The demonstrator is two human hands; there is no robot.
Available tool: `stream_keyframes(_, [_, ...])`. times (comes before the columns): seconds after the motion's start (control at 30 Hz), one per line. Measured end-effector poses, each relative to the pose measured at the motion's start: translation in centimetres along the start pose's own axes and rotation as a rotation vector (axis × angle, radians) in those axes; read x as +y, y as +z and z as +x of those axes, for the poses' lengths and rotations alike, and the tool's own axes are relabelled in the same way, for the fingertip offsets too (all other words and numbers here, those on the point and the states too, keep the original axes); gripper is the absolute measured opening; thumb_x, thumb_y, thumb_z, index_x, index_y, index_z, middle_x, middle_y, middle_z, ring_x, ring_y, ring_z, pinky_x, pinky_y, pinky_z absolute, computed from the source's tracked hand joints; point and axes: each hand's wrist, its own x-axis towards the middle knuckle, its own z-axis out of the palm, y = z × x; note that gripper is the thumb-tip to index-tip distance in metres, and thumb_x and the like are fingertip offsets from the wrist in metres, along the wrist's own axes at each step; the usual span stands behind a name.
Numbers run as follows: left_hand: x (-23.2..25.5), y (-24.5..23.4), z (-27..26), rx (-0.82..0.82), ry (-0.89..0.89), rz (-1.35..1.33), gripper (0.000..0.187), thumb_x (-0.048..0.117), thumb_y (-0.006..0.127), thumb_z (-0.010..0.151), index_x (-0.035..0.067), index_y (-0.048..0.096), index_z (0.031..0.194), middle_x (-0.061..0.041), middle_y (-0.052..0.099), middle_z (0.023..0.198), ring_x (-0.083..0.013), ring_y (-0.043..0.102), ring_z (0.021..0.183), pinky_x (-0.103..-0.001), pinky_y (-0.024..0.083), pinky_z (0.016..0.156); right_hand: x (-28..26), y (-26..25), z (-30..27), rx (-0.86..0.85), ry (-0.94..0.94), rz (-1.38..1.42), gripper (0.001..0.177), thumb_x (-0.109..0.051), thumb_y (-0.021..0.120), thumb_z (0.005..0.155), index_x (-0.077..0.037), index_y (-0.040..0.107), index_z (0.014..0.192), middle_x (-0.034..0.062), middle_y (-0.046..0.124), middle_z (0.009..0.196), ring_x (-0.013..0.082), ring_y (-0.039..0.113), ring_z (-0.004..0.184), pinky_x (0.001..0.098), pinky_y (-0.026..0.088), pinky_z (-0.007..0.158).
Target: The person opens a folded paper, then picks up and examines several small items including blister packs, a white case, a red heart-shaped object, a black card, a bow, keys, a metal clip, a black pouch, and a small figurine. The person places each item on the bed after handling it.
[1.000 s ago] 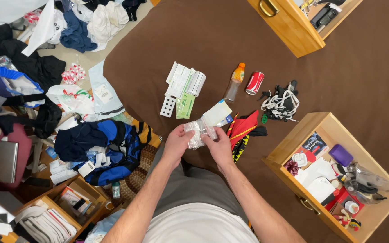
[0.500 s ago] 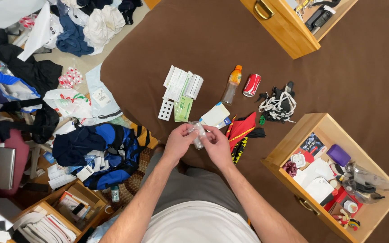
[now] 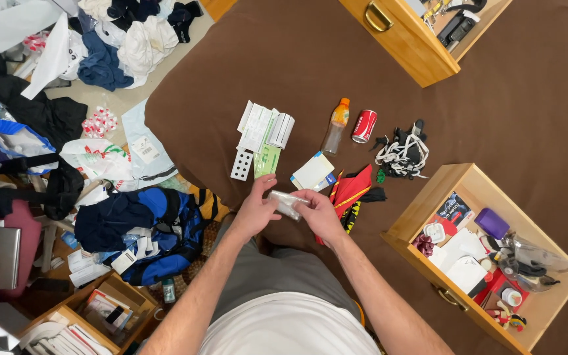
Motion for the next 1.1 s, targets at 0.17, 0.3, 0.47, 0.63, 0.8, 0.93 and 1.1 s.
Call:
stream_keyframes(0.17, [-4.4,-0.7,2.6,-0.083,-0.016,0.03,0.057,0.005,0.059,0.122,0.004,0.063,0.18,-0.037,0.066,0.173,-0.051,0.076,0.146,-0.059,0.08,0.113,3.1,-0.3,1.7,-0.012,-0.006,0.054,0.045,-0.001,0.083,0.112,-0.012,0.091,0.156,0.0056,0.088,0.102,0.0137,0.084,0.091,0.0311,0.073,0.091])
stream_keyframes(0.3, [-6.6,-1.2,3.7,0.002,-0.084,-0.051,0.039,0.017,0.058,0.129,0.003,0.078,0.159,-0.04,0.088,0.118,-0.0466,0.097,0.096,-0.053,0.087,0.091,2.4,1.0,1.7,0.074,0.078,0.221,0.046,-0.003,0.081,0.117,-0.003,0.078,0.163,0.0125,0.087,0.105,0.0224,0.092,0.086,0.036,0.08,0.091])
stream_keyframes(0.47, [-9.0,-2.6,4.7,0.008,-0.142,-0.034,0.036,0.025,0.057,0.13,0.013,0.075,0.159,-0.037,0.09,0.101,-0.0415,0.096,0.079,-0.045,0.085,0.074,2.7,1.2,2.2,0.078,0.213,0.307,0.026,0.0,0.084,0.114,0.005,0.086,0.139,0.0172,0.089,0.109,0.032,0.095,0.092,0.0495,0.083,0.095])
stream_keyframes(0.63, [-7.4,-4.1,3.5,-0.073,-0.14,-0.118,0.043,0.018,0.052,0.13,0.01,0.076,0.166,-0.038,0.091,0.114,-0.038,0.094,0.081,-0.046,0.086,0.073,3.6,1.8,3.2,0.057,0.249,0.316,0.023,0.007,0.085,0.11,0.006,0.091,0.132,0.0222,0.09,0.113,0.0364,0.095,0.096,0.054,0.085,0.093])
stream_keyframes(0.8, [-7.7,-6.7,3.8,-0.265,-0.136,-0.407,0.056,0.015,0.054,0.124,0.002,0.075,0.175,-0.03,0.086,0.137,-0.0279,0.09,0.108,-0.047,0.083,0.102,2.2,3.7,4.1,0.084,0.16,0.252,0.022,0.012,0.079,0.111,0.007,0.096,0.124,0.0162,0.084,0.103,0.0279,0.09,0.093,0.0516,0.086,0.097])
stream_keyframes(0.93, [-7.7,-9.0,4.9,-0.3,-0.182,-0.449,0.063,0.027,0.06,0.117,0.002,0.077,0.172,-0.029,0.086,0.137,-0.0297,0.091,0.105,-0.049,0.083,0.099,1.8,4.8,5.2,0.022,0.158,0.161,0.026,0.015,0.075,0.111,0.006,0.097,0.122,0.0241,0.09,0.113,0.0312,0.093,0.097,0.0493,0.085,0.099])
stream_keyframes(1.1, [-7.6,-11.7,7.2,-0.304,-0.273,-0.132,0.059,0.026,0.083,0.122,-0.011,0.074,0.167,-0.029,0.088,0.133,-0.0229,0.087,0.088,-0.037,0.083,0.082,3.1,7.1,7.9,-0.109,0.104,0.026,0.027,0.02,0.076,0.11,0.006,0.098,0.116,0.0288,0.094,0.121,0.0342,0.094,0.104,0.0492,0.085,0.1])
